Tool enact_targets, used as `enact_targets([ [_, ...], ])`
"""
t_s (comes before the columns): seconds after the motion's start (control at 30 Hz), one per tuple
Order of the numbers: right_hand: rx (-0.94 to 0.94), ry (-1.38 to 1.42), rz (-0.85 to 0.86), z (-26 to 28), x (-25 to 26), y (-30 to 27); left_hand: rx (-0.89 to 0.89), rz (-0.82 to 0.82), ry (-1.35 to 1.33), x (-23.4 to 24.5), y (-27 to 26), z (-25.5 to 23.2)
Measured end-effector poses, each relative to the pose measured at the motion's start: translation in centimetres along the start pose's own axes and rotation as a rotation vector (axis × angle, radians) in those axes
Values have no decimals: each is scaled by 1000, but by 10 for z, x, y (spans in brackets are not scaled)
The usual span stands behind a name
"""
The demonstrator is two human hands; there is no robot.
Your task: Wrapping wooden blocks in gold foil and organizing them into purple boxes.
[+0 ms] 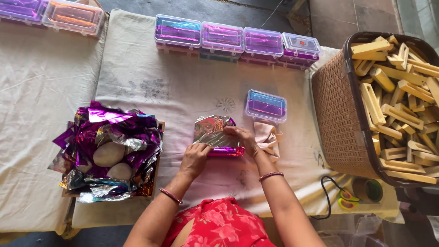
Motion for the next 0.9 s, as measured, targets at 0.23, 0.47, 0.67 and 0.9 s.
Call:
enact_targets([
  [0.23,362,-624,-330,27,-6,-59,23,310,64,-49,3,19],
  [0.47,731,-1304,-180,34,-53,-111,51,397,-5,-49,16,23],
  [0.67,734,-1289,-127,23,-39,-99,61,438,-82,-42,20,23],
  [0.9,477,-1137,-30,27,-28,-71,76,545,-85,-33,22,22],
])
Point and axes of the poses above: each hand's wrist, its own y-axis towards the middle knuckle, its own x-axis out of the back of the hand, z = x × y, the point moved 6 cm from there along y, towards the middle knuckle, and after that the axes turned 15 degrees about y, right-handed, at the moved point
